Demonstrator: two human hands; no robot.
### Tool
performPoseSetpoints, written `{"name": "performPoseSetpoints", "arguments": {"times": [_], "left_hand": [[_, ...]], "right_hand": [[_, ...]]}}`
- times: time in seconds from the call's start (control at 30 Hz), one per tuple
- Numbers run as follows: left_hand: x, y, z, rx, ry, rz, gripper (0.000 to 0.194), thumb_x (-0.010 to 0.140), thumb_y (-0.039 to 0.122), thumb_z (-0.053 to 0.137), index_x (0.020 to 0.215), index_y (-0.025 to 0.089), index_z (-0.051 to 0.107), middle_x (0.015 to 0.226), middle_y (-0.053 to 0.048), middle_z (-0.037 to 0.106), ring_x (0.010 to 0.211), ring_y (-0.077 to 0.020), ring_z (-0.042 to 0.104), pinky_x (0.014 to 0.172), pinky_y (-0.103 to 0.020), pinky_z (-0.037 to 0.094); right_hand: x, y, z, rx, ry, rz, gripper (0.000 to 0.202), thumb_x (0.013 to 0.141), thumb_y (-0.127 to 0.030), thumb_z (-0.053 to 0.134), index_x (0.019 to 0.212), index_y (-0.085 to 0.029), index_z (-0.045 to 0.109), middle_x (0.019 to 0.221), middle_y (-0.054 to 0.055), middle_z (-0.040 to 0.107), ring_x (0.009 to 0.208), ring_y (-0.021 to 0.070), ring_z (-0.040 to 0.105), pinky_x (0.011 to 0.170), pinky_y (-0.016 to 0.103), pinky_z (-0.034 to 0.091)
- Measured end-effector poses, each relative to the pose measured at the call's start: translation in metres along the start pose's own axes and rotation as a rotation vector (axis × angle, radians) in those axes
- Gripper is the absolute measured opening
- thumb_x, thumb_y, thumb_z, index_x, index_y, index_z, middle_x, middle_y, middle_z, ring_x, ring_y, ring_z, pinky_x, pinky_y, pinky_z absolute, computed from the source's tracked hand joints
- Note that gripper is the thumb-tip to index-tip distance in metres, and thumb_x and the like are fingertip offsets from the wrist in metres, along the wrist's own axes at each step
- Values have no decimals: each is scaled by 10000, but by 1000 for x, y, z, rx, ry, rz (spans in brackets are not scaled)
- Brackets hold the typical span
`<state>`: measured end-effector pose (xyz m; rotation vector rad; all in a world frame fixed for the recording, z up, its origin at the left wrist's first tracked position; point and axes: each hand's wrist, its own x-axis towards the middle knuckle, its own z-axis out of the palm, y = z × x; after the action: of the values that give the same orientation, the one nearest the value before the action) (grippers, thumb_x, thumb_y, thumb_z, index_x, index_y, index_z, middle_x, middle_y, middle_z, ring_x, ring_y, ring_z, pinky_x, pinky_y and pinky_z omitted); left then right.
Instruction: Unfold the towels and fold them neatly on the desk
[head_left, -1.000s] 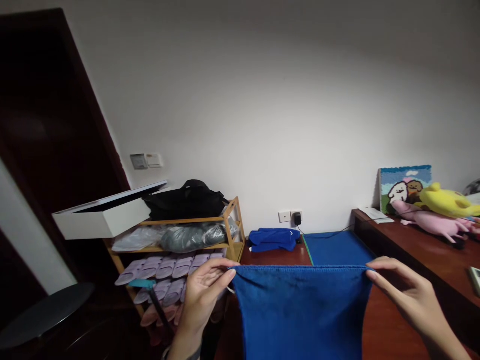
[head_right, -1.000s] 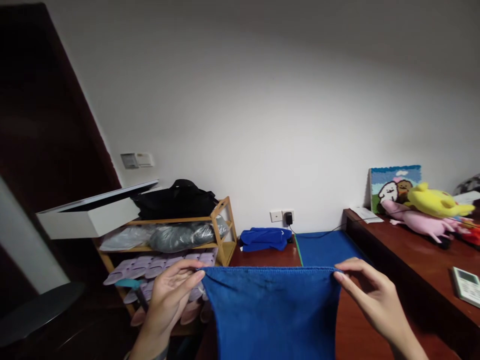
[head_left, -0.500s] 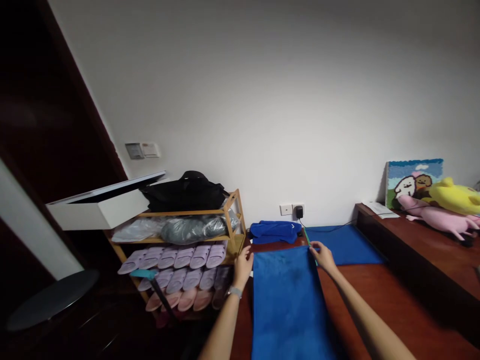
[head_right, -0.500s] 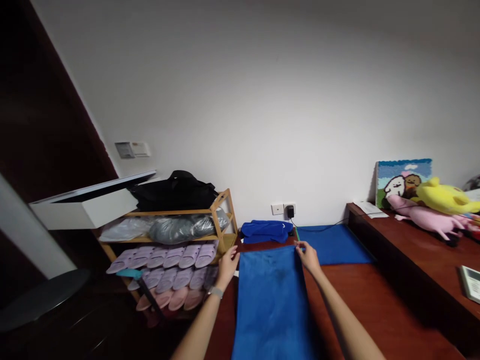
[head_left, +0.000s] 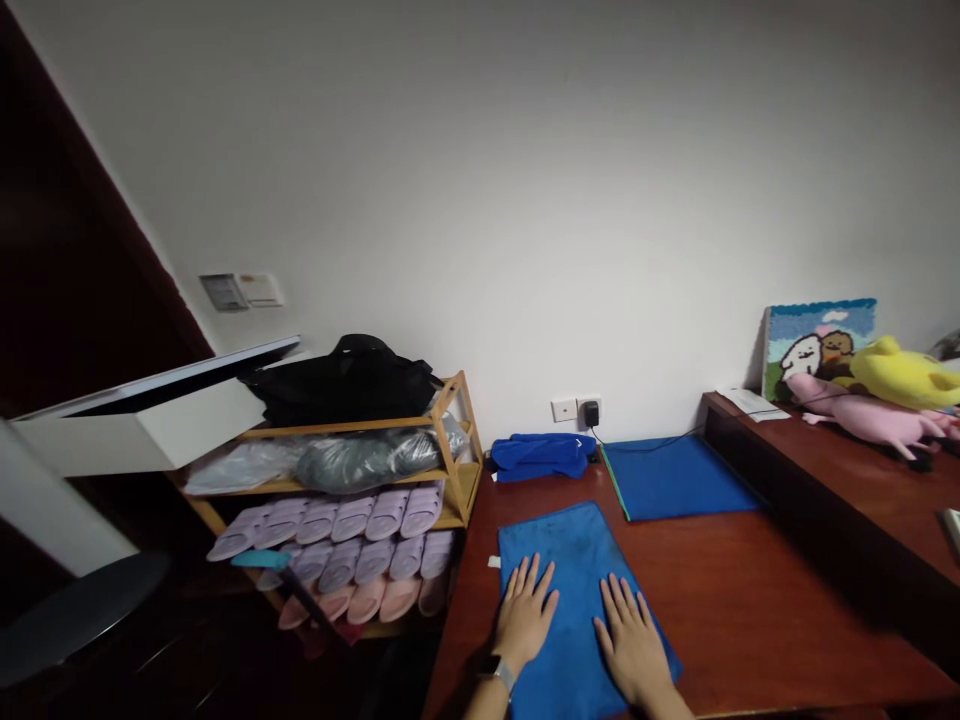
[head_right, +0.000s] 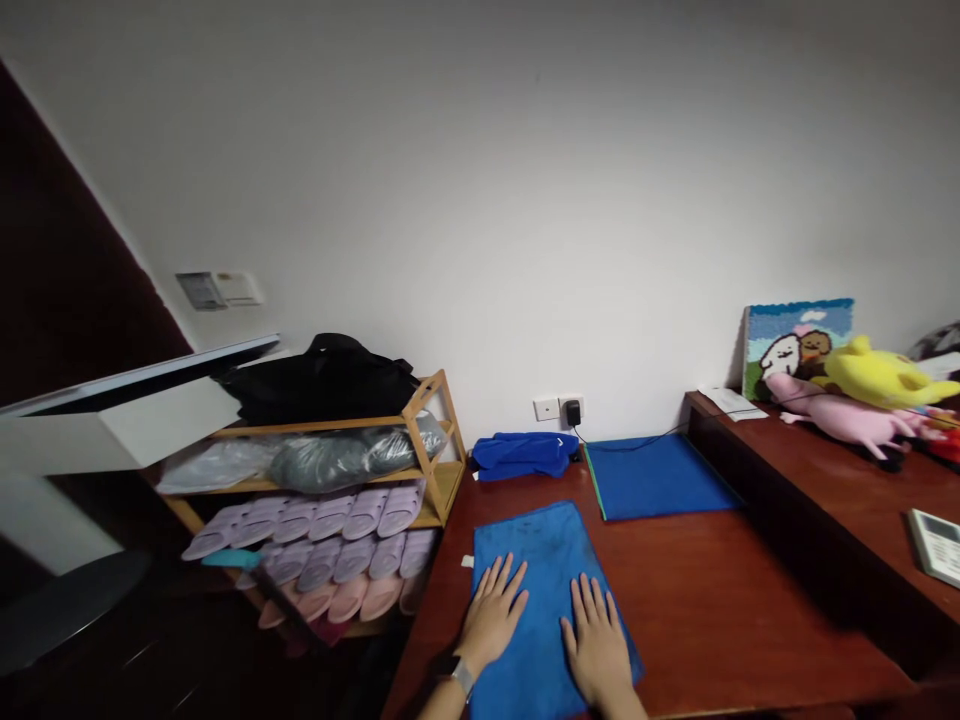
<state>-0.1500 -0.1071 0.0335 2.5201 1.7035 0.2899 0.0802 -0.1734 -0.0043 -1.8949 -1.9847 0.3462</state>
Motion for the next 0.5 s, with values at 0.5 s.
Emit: {"name": "performPoseSetpoints", "arguments": {"times": [0.5], "left_hand": [[-35, 32, -1, -23, 121, 131, 535, 1026, 458, 495, 1546, 338, 533, 1663, -57, 476, 1523, -325, 436, 1263, -556, 343]], "right_hand": [[22, 37, -12, -163, 33, 162, 669, 1031, -484, 306, 1622, -193, 420, 1704, 55, 330, 1606, 333, 217, 1307, 571, 202]]}}
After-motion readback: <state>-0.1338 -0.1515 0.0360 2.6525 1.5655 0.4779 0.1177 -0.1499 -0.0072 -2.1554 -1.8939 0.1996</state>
